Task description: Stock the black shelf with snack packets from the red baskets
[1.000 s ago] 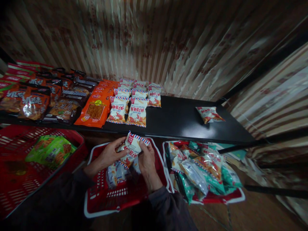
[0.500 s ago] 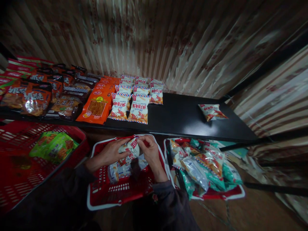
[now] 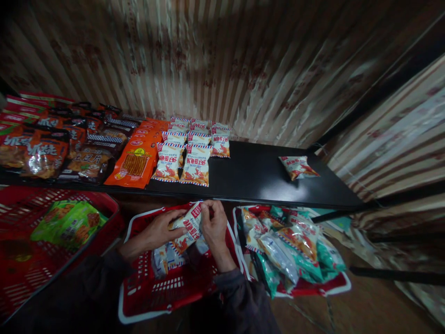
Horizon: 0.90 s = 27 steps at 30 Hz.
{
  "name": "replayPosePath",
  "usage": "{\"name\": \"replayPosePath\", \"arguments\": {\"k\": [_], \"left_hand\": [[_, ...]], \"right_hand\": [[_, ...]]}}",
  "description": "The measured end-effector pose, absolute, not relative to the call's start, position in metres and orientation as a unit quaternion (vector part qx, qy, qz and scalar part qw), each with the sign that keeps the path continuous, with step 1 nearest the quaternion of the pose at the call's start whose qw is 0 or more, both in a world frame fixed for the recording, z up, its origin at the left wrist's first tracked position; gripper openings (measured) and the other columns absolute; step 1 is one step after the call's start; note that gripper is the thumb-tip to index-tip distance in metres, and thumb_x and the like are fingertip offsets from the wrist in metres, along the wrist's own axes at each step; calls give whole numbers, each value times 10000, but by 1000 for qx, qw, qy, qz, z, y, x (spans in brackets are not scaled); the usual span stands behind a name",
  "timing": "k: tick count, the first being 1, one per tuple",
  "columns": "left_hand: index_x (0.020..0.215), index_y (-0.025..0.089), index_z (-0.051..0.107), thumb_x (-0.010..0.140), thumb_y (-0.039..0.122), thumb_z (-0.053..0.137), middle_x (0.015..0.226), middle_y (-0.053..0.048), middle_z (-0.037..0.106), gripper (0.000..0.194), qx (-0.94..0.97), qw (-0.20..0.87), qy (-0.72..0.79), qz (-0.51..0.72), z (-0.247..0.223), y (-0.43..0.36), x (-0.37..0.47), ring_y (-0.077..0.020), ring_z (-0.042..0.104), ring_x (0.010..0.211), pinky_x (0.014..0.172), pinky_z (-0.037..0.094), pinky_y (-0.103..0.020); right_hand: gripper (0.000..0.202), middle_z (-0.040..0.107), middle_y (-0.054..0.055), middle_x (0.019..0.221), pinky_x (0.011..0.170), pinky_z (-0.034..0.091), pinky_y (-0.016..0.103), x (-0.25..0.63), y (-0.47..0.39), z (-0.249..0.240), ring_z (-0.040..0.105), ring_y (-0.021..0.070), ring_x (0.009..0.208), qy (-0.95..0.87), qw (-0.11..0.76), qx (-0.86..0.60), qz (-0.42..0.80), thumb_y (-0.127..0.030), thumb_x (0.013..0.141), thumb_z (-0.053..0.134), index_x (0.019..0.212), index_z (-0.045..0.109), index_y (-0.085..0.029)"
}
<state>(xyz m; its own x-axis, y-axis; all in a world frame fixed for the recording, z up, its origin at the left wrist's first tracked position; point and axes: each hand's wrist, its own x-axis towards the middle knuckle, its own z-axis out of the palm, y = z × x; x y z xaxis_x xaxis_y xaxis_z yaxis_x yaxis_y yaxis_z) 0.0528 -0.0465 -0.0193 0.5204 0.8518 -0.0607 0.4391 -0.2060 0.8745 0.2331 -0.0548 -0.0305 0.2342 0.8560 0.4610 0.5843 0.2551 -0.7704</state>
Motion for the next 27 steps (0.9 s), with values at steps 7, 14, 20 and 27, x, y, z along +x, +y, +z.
{"name": "replayPosePath", "arguments": {"k": [7, 14, 20, 27], "left_hand": [[1056, 153, 613, 704, 320, 619, 1066, -92, 656, 390, 726, 515, 410, 202, -27, -45, 55, -231, 602, 939, 820, 466, -314], [1023, 150, 575, 728, 339, 587, 990, -75, 651, 351, 736, 525, 397, 155, -16, -47, 54, -211, 598, 847, 745, 459, -301], [970, 157, 592, 731, 349, 598, 938, -67, 655, 307, 737, 523, 399, 160, -12, -44, 54, -216, 592, 831, 749, 450, -312], [1136, 165, 539, 756, 362, 646, 1137, -110, 632, 441, 545, 694, 325, 340, -10, -34, 51, -243, 594, 1027, 882, 456, -366]], "right_hand": [[135, 547, -3, 719, 669, 415, 278, 237, -62, -25, 529, 147, 698, -641, 493, -576, 118, -249, 864, 508, 749, 563, -203], [134, 556, 3, 723, 663, 421, 278, 235, -66, -20, 538, 147, 708, -649, 497, -564, 120, -240, 868, 521, 753, 580, -203], [151, 574, 2, 699, 651, 433, 284, 236, -60, -12, 547, 149, 682, -660, 477, -561, 150, -267, 859, 539, 735, 600, -206], [331, 582, 86, 1116, 911, 444, 395, 243, -41, 10, 559, 209, 1033, -577, 562, -566, 178, -340, 834, 567, 1137, 531, -213]]}}
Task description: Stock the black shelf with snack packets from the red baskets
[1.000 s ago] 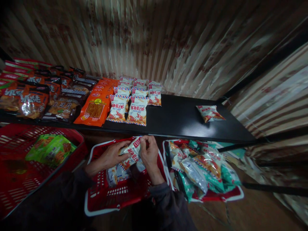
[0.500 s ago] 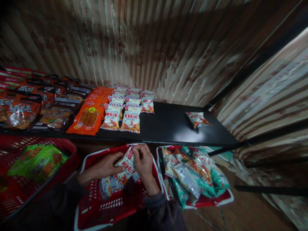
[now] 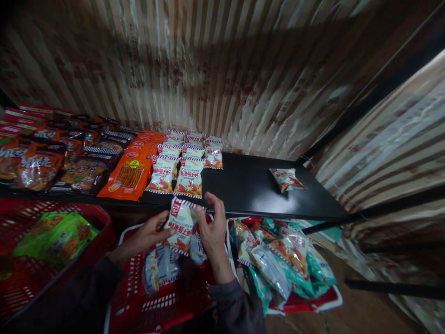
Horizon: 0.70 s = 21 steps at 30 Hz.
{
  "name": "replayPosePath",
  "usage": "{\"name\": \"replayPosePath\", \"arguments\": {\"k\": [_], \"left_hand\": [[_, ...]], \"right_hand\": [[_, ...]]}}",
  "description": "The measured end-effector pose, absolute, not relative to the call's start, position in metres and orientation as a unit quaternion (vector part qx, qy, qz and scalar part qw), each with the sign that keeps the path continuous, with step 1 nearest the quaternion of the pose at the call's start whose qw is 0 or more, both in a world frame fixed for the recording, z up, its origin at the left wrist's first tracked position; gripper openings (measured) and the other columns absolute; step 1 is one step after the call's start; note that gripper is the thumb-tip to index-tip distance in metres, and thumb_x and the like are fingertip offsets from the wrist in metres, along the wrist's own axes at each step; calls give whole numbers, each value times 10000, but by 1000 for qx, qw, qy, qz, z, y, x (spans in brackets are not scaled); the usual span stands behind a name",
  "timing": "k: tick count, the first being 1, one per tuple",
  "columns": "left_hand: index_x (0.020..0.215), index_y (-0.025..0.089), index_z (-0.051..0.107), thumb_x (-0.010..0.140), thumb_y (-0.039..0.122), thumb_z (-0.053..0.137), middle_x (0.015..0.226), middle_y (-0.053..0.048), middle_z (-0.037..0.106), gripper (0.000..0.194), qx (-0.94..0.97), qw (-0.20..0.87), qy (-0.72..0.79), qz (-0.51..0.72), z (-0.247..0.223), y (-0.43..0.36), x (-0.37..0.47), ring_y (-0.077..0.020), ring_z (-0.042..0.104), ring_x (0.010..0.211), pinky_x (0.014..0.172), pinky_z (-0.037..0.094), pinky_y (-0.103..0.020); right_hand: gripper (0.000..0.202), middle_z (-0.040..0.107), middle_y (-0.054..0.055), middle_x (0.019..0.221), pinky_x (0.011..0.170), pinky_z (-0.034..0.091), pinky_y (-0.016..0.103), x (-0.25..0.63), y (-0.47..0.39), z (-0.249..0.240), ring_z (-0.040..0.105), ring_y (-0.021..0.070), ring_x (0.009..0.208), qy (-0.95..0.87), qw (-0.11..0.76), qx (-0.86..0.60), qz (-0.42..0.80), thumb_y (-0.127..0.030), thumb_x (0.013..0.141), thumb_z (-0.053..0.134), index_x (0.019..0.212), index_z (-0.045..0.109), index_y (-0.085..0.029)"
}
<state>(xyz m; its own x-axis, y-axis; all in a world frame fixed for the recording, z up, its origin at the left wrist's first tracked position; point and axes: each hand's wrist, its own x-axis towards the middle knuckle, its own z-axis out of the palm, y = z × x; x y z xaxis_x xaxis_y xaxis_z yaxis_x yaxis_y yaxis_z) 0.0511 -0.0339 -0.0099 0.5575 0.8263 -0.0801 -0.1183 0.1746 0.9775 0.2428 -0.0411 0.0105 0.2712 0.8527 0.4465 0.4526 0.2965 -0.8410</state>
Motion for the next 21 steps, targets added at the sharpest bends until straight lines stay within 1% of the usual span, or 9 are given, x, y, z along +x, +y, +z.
{"name": "replayPosePath", "arguments": {"k": [2, 4, 7, 10, 15, 18, 21], "left_hand": [[1120, 162, 551, 754, 363, 661, 1139, -107, 640, 432, 500, 707, 328, 379, -4, -31, 50, -244, 600, 1029, 898, 454, -368], [1107, 160, 563, 744, 353, 678, 1130, -101, 651, 428, 470, 706, 335, 411, -1, -28, 49, -242, 608, 1022, 911, 451, -370], [1111, 149, 566, 720, 349, 702, 1123, -110, 659, 461, 436, 698, 351, 447, -2, -22, 49, -248, 626, 992, 900, 465, -388], [1146, 139, 545, 722, 348, 699, 1137, -123, 654, 497, 416, 687, 368, 469, -4, -17, 51, -257, 629, 995, 882, 478, -394], [1185, 143, 511, 729, 338, 694, 1142, -125, 651, 528, 383, 693, 354, 498, 0, -15, 56, -266, 620, 1026, 888, 482, -394], [1182, 138, 510, 705, 335, 713, 1116, -124, 663, 554, 349, 702, 354, 511, 5, -15, 61, -271, 622, 1024, 887, 487, -393], [1208, 139, 488, 698, 329, 717, 1082, -121, 675, 591, 332, 707, 352, 516, 11, -16, 65, -270, 631, 1007, 879, 493, -396]], "right_hand": [[351, 583, 98, 1137, 931, 443, 411, 242, -40, 9, 563, 213, 1050, -538, 590, -563, 213, -357, 837, 561, 1151, 515, -207], [358, 599, 99, 1116, 928, 454, 413, 238, -42, 5, 577, 212, 1035, -518, 598, -554, 258, -370, 835, 566, 1148, 514, -204], [380, 608, 101, 1110, 926, 464, 406, 229, -48, -6, 584, 211, 1036, -511, 589, -534, 325, -379, 837, 563, 1169, 503, -203], [420, 595, 112, 1151, 907, 483, 392, 223, -52, -16, 584, 216, 1051, -508, 572, -521, 378, -378, 836, 566, 1207, 481, -199], [467, 612, 94, 1130, 817, 524, 333, 220, -52, -23, 614, 201, 974, -509, 551, -527, 400, -357, 815, 597, 1238, 477, -203], [434, 622, 83, 1138, 800, 529, 305, 219, -52, -20, 613, 201, 985, -521, 548, -510, 410, -346, 800, 613, 1198, 515, -204], [382, 651, 67, 1075, 721, 545, 278, 217, -51, -15, 639, 187, 894, -488, 578, -500, 423, -356, 782, 626, 1123, 553, -201]]}}
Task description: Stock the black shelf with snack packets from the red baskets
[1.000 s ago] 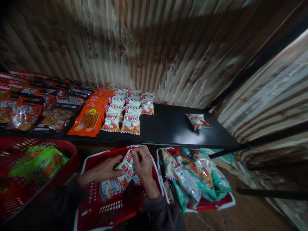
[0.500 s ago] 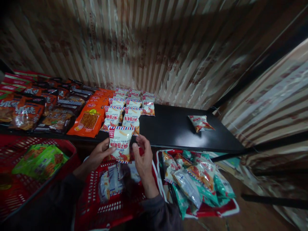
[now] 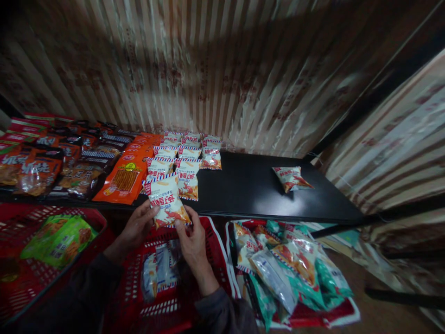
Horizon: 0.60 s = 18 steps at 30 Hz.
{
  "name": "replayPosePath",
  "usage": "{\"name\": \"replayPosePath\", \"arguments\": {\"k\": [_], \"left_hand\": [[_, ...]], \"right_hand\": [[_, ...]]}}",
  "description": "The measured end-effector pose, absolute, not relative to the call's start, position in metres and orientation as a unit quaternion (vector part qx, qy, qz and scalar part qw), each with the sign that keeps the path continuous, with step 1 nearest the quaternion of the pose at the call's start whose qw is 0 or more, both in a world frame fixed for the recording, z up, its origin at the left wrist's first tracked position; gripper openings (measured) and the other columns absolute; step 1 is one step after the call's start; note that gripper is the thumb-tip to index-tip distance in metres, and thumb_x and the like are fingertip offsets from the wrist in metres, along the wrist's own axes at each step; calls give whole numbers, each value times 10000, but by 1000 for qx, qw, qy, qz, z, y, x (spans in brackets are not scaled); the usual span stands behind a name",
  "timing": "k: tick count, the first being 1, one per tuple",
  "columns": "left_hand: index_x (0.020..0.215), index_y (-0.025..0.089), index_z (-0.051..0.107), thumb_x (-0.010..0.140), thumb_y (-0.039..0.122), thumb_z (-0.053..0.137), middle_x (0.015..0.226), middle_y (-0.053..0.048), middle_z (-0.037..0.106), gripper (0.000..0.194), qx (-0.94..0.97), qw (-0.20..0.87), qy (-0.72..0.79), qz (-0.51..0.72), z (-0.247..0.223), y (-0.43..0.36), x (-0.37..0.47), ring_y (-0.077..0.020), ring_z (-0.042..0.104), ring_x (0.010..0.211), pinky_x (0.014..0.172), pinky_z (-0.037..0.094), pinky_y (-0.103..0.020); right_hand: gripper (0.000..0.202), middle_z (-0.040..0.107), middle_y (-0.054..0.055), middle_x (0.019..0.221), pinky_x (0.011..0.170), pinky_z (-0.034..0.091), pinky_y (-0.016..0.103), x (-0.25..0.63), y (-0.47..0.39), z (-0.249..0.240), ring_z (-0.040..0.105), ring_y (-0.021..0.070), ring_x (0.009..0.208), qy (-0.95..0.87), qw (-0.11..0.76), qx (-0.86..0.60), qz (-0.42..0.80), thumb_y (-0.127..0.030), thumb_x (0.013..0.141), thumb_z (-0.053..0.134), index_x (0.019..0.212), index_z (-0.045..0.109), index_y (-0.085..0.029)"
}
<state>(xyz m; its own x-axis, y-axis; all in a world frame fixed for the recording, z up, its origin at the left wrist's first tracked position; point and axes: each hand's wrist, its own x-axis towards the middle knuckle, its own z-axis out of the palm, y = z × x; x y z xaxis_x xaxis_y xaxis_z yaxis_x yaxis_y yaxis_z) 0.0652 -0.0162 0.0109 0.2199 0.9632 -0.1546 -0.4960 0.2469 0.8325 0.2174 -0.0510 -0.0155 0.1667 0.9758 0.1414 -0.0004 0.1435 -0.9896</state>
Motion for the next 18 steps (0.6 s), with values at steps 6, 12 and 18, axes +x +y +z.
{"name": "replayPosePath", "arguments": {"k": [6, 12, 18], "left_hand": [[1203, 152, 463, 726, 337, 685, 1133, -114, 651, 557, 366, 691, 353, 514, 26, -24, 75, -245, 621, 1030, 889, 490, -372], [1172, 179, 475, 742, 366, 656, 1159, -92, 635, 503, 376, 673, 378, 512, 35, -26, 98, -225, 623, 1021, 862, 504, -337], [1118, 166, 534, 775, 407, 605, 1136, -85, 644, 426, 405, 623, 411, 529, 44, -14, 122, -237, 608, 1044, 863, 508, -323]], "right_hand": [[332, 694, 10, 832, 635, 537, 261, 222, -50, -7, 639, 150, 682, -373, 645, -464, 479, -373, 694, 714, 948, 605, -189], [398, 698, -5, 777, 583, 527, 261, 236, -49, -10, 623, 139, 611, -318, 665, -446, 507, -384, 669, 739, 989, 591, -200], [418, 694, 0, 756, 561, 525, 269, 244, -40, -10, 622, 144, 597, -294, 686, -452, 487, -399, 674, 728, 1010, 585, -197]]}}
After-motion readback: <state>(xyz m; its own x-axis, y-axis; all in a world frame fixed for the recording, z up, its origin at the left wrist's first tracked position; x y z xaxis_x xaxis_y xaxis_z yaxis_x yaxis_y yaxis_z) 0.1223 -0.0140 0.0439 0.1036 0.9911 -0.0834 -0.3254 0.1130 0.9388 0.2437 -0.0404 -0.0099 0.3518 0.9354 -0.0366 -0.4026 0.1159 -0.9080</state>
